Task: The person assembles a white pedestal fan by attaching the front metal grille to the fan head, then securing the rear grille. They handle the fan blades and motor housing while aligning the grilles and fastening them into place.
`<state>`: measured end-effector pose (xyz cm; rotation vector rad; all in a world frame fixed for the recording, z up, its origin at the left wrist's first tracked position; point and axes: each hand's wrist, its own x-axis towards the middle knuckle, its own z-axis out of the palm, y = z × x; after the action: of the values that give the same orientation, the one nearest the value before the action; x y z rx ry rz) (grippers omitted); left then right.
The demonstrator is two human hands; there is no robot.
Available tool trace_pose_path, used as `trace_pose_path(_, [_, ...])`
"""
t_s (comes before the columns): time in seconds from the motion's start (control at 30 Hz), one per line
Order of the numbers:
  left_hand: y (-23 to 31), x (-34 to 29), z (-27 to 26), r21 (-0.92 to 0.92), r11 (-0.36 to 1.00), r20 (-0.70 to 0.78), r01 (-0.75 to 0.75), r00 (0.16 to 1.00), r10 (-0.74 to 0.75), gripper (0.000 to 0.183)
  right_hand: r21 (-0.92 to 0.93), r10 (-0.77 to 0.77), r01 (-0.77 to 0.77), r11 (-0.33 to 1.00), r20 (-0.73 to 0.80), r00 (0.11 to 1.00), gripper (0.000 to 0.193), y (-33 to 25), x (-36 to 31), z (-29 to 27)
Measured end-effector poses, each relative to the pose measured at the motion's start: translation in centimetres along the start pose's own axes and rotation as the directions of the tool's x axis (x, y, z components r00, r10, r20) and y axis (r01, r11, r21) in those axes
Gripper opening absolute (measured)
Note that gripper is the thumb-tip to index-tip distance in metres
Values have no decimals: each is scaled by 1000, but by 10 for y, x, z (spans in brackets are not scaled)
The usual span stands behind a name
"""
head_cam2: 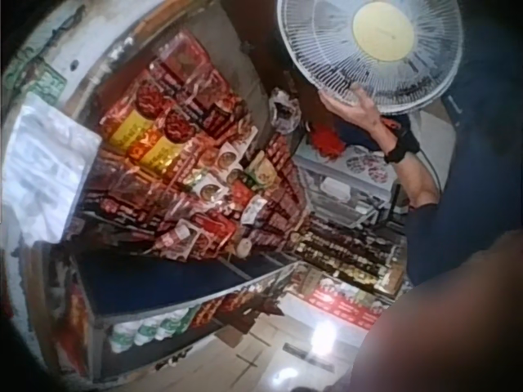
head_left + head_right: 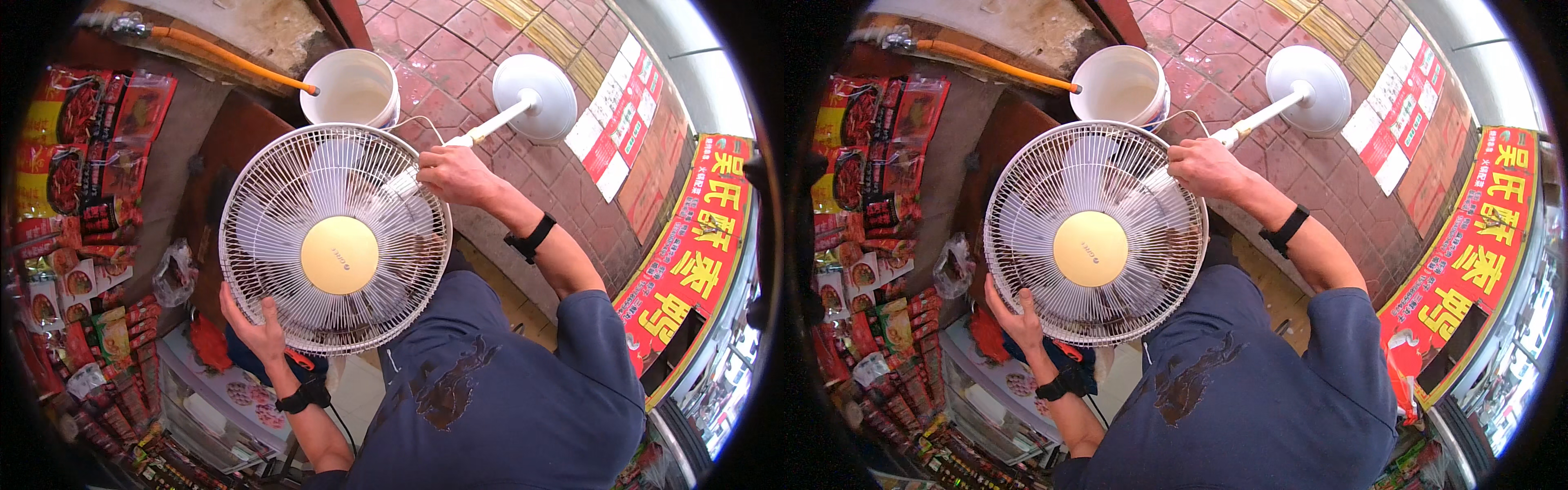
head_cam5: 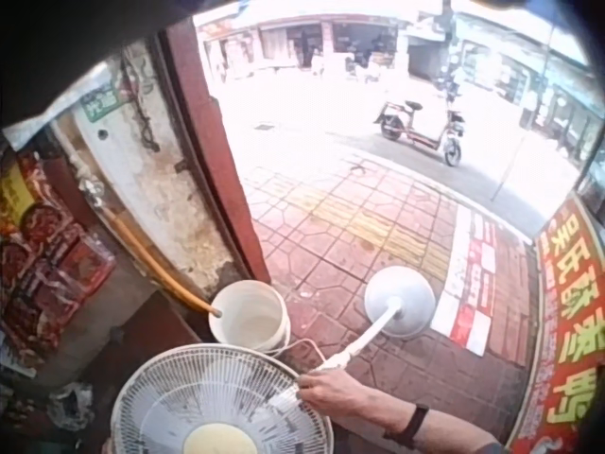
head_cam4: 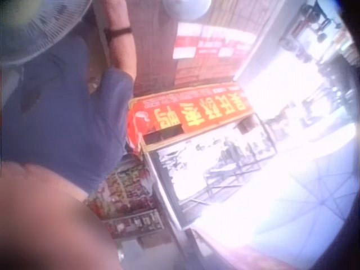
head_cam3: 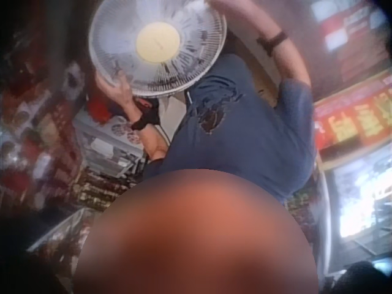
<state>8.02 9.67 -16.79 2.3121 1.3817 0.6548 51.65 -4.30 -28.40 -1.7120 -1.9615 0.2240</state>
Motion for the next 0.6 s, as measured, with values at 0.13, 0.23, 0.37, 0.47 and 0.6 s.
trace_pose_path(0.13, [0, -2, 0, -7, 1000, -1, 5, 1000, -5, 83, -60, -50, 51, 997, 8, 999, 11, 3, 6, 2])
trace_pose_path(0.23, [1, -4, 1, -7, 1000, -15, 25, 1000, -25, 83, -60, -79, 77, 995, -22, 997, 13, 3, 5, 3])
trace_pose_path(0.37, [0, -8, 1, -38, 996, -20, 87, 996, -88, 85, -67, -90, 87, 994, -34, 995, 17, 2, -2, 1])
trace_pose_path(0.47, [-1, -9, 0, -20, 997, -12, 79, 997, -80, 87, -48, -68, 67, 997, -10, 998, 18, 2, -3, 2])
trace_pose_path(0.6, [-1, -10, 1, 0, 997, -4, 76, 997, -76, 88, -19, -84, 83, 996, -100, 991, 15, 5, 0, 3])
